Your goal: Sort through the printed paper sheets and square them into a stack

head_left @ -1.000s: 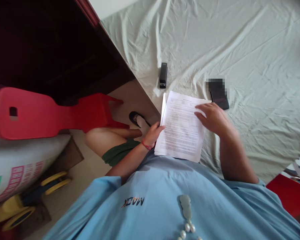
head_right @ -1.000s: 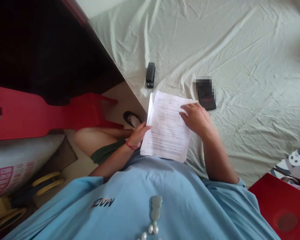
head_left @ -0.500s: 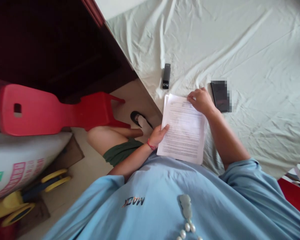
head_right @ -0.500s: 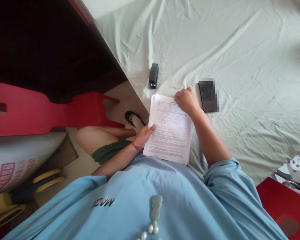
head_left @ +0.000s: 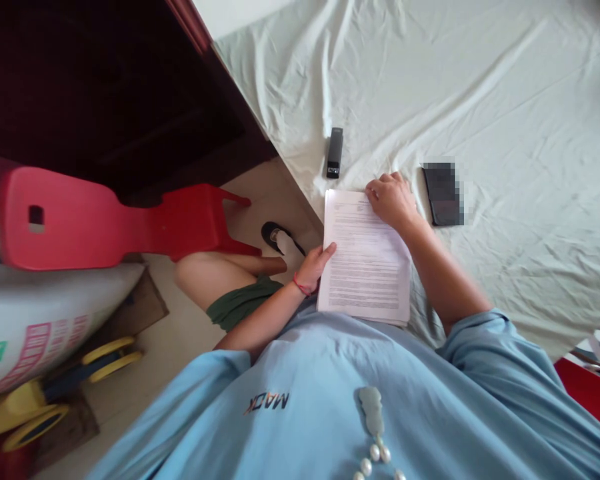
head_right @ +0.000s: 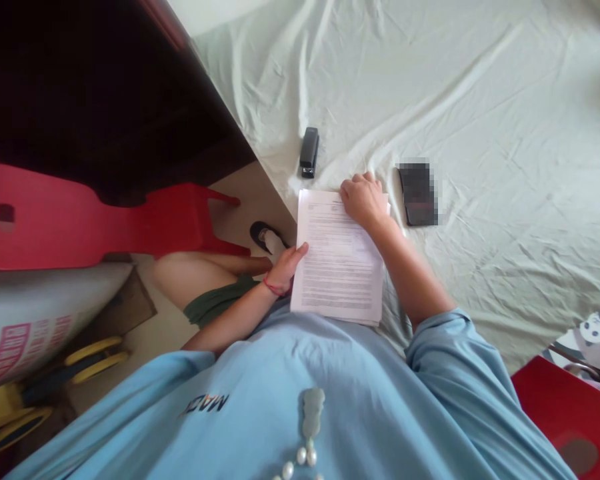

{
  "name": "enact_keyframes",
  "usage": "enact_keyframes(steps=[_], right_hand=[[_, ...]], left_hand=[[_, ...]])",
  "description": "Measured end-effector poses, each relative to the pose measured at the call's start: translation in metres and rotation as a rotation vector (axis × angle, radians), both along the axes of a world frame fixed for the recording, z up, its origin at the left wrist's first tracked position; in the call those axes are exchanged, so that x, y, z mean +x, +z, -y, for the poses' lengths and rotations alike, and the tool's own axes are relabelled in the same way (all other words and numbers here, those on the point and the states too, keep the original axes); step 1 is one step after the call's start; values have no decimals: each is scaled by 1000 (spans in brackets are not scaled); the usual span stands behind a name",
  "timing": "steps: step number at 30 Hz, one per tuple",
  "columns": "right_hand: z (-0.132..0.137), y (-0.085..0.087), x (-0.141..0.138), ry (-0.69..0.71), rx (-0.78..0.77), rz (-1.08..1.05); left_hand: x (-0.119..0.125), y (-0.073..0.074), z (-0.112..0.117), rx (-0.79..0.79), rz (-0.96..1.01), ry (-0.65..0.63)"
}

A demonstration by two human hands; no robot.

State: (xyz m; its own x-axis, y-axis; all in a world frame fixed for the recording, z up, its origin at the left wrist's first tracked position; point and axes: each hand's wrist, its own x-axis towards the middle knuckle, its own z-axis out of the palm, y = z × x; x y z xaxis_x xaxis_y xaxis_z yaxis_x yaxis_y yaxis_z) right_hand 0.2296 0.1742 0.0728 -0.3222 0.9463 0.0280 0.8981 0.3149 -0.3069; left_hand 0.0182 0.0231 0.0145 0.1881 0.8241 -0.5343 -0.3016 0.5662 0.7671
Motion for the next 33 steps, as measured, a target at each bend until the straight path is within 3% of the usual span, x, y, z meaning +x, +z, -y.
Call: enact_keyframes(steps=[4,7,11,13,15,17,20,25,28,33], right_hand=[[2,1,-7,53,-48,-12],[7,10,-15,77,11,-18],[20,20,-34,376,101,-45],[26,19,-44,543,108,-51],[28,14,-52,624,101,-58],[26,7,-53,588,89,-91],[16,-1,-47,414,86,-191],[7,4,-34,128,-5,-199],[12,15,-29,98,-103,-157],[20,29,-24,175,-52,-330]], left_hand=[[0,1,-14,122,-189,30],[2,-2,-17,157,-291,8],[2,-2,-15,190,-356,-38],[1,-1,-14,206,-398,-57],[1,0,-13,211,-409,-55],[1,1,-12,194,-348,-37],[1,1,-8,166,-223,-15],[0,6,-1,248,-195,21],[-1,13,-5,292,-195,37],[3,24,-29,321,-153,53]])
